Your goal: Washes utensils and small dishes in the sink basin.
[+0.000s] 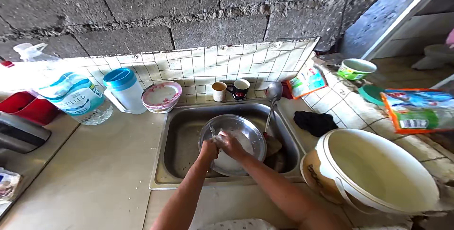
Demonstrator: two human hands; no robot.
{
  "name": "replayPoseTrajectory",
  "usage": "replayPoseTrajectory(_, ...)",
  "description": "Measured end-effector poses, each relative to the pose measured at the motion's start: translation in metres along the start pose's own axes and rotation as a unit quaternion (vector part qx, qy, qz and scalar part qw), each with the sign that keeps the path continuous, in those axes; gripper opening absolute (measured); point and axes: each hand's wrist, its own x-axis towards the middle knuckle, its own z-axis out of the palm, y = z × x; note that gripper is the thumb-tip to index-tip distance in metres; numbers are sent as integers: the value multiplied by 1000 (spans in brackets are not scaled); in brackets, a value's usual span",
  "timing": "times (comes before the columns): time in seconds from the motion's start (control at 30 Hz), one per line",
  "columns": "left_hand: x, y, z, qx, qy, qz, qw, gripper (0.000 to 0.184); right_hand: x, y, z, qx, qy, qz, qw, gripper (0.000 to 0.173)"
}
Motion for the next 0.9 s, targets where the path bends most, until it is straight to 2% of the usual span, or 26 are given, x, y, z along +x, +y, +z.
replayPoseTrajectory(0.07, -2, -3, -1, -21, -11, -2, 1000, 11, 4, 5, -5, -12, -11, 2, 1000, 22)
replayPoseTrajectory(0.17, -7, -2, 3, -29, -13, 8, 999, 12, 7, 6, -1, -48, 21, 21, 998, 21)
replayPoseTrajectory(0.3, -7, -6, -3, -17, -9, 11, 1000, 15, 2, -2, -7, -16, -56, -2, 998, 25)
replayPoseTrajectory(0.37, -10, -9, -2, -15, -14, 13, 1000, 14, 4, 6, -13, -50, -14, 13, 999, 24)
replayPoseTrajectory(0.43, -14, -7, 1, -22, -18, 17, 999, 18, 11, 8, -16, -5, 76, 112, 991, 24)
replayPoseTrajectory(0.47, -14, -6, 2, -30, -18, 18, 999, 20, 16, 3, -22, 66, 76, 213, 972, 27)
replayPoseTrajectory(0.5, -15, -5, 2, -41, -20, 18, 999, 21, 21, -2, -26, 150, 67, 318, 934, 31)
replayPoseTrajectory(0.57, -15, -3, 2, -73, -26, 22, 997, 21, 23, -5, -24, 328, 67, 461, 822, 36)
replayPoseTrajectory(0.63, -14, -2, 1, -98, -35, 18, 994, 17, 16, -9, -20, 501, 41, 486, 715, 42)
replayPoseTrajectory(0.67, -12, -1, 1, -108, -37, 14, 993, 16, 13, -10, -18, 546, 11, 468, 695, 40)
replayPoseTrajectory(0.7, -12, -1, 0, -115, -41, 10, 993, 17, 11, -10, -17, 556, -15, 450, 699, 31)
replayPoseTrajectory(0.77, -12, 0, 0, -102, -44, 1, 994, 16, 13, -15, -21, 492, -58, 441, 748, 17)
replayPoseTrajectory(0.9, -16, 6, 1, -59, -41, 9, 997, 17, 33, -18, -35, 281, -81, 435, 851, 32)
